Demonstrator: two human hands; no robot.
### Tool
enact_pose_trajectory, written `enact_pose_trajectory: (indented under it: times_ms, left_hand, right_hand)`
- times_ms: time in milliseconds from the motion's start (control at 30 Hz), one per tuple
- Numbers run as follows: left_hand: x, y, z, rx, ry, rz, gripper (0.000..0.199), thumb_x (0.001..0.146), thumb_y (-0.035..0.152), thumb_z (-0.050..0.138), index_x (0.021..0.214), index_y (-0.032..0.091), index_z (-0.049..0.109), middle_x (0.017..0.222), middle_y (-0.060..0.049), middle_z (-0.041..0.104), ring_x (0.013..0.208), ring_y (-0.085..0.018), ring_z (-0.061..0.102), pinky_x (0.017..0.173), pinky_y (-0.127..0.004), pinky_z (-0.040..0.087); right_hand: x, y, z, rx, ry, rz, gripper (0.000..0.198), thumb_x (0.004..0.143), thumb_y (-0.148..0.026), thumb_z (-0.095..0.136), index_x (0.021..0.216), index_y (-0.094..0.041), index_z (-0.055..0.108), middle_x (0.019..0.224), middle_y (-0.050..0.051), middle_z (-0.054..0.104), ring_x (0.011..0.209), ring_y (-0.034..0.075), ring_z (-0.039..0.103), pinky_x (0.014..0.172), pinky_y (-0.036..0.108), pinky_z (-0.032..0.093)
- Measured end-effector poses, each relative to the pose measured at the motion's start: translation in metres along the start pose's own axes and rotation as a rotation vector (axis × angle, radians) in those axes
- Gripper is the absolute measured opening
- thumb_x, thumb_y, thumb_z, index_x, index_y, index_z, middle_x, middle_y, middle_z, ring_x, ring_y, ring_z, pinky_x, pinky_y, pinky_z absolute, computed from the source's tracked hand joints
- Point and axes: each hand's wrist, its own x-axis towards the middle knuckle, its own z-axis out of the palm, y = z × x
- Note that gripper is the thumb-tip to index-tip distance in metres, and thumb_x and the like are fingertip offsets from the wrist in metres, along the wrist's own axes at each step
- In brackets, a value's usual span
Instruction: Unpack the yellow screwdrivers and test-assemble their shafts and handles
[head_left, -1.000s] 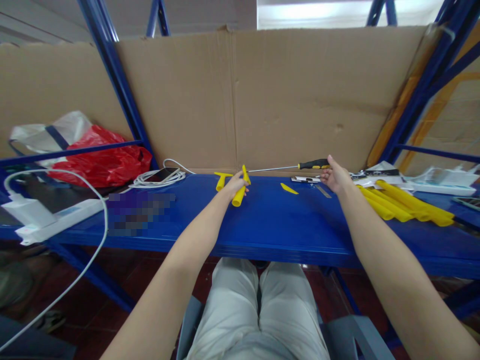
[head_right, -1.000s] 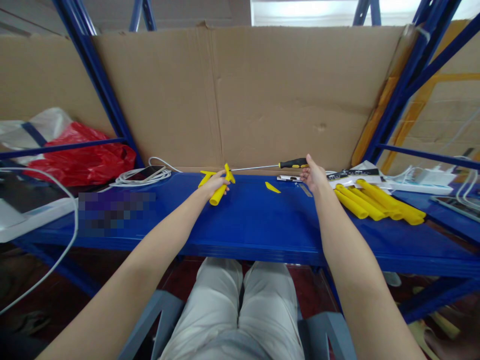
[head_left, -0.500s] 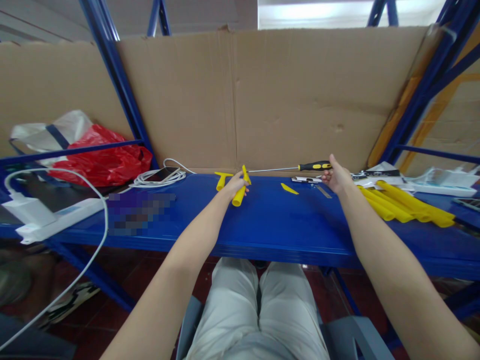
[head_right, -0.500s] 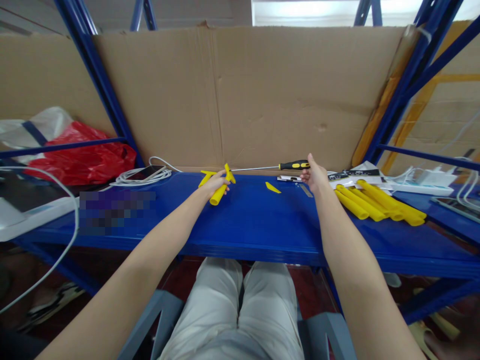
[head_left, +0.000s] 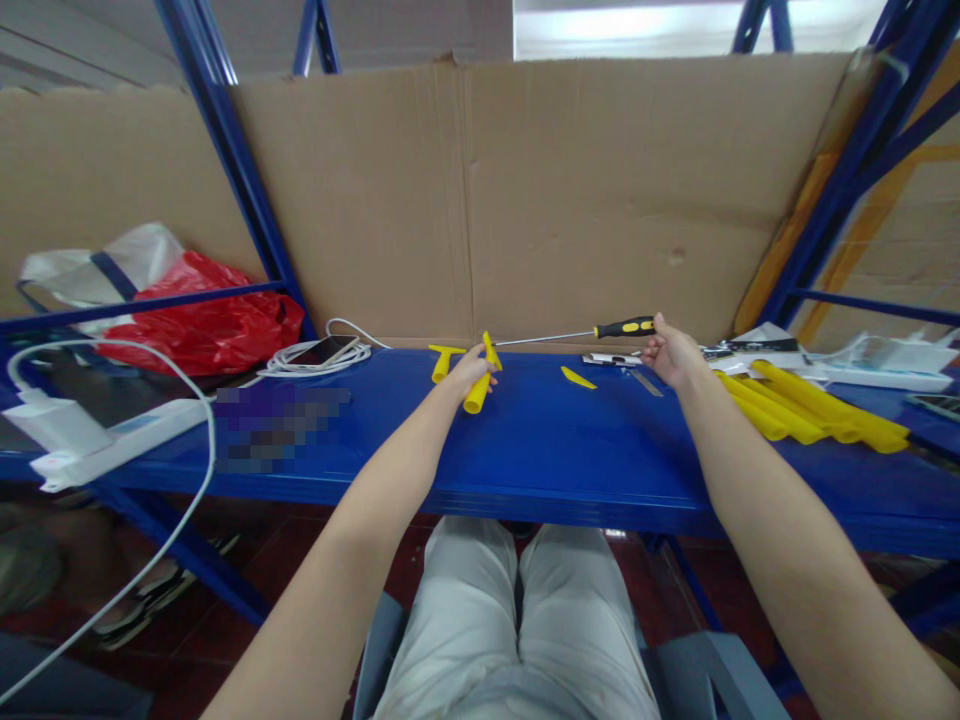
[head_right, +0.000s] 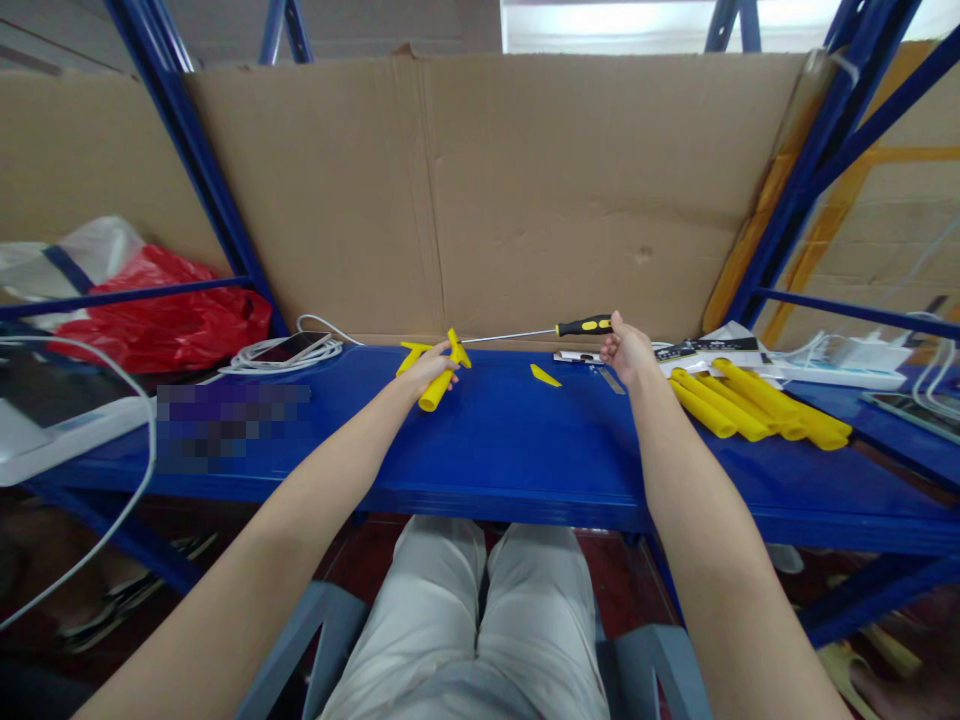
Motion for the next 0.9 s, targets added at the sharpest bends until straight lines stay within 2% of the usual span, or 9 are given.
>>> enact_pose_trajectory:
  times_ms: [133, 367, 700, 900]
  left_hand:
    - [0.0007, -0.0004, -0.0001, 0.0, -0.007, -0.002, 0.073, 0.076, 0.002, 0.051, 0.142, 0.026, 0.031, 0.1, -0.007, 0.063, 0.05, -0.008, 0.055, 0.045, -0.02, 0.044]
    - [-0.0036, 0.0014, 0.0014, -0.003, -0.006, 0.0, 0.072, 0.077, 0.0, 0.049, 0.142, 0.025, 0.031, 0.103, -0.008, 0.063, 0.047, -0.007, 0.053, 0.043, -0.019, 0.042]
    - [-0.0049, 0.0027, 0.0018, 0.005, -0.01, -0.005, 0.071, 0.078, 0.0, 0.048, 0.142, 0.024, 0.029, 0.108, -0.009, 0.062, 0.047, -0.006, 0.052, 0.042, -0.019, 0.042]
    - [-0.0032, 0.0022, 0.0016, 0.014, -0.004, -0.017, 0.073, 0.078, 0.0, 0.048, 0.144, 0.025, 0.027, 0.109, -0.01, 0.062, 0.047, -0.006, 0.053, 0.043, -0.019, 0.042]
  right_hand:
    - [0.0018, 0.0017, 0.0001, -0.006, 0.029, -0.022, 0.041, 0.079, -0.051, 0.061, 0.064, -0.021, 0.037, 0.042, -0.008, 0.035, 0.034, 0.006, 0.036, 0.034, 0.016, 0.034]
    - [0.0031, 0.0029, 0.0012, -0.027, 0.1, -0.035, 0.037, 0.078, -0.053, 0.062, 0.071, -0.022, 0.043, 0.045, -0.008, 0.04, 0.034, 0.006, 0.038, 0.034, 0.016, 0.035]
    - [-0.0028, 0.0016, 0.003, -0.09, 0.116, 0.007, 0.032, 0.084, -0.051, 0.055, 0.077, -0.021, 0.049, 0.044, -0.005, 0.047, 0.035, 0.009, 0.043, 0.033, 0.018, 0.036]
    - [-0.0029, 0.0016, 0.001, -0.151, 0.108, 0.052, 0.027, 0.087, -0.043, 0.054, 0.085, -0.016, 0.054, 0.048, 0.0, 0.055, 0.037, 0.01, 0.049, 0.036, 0.019, 0.038]
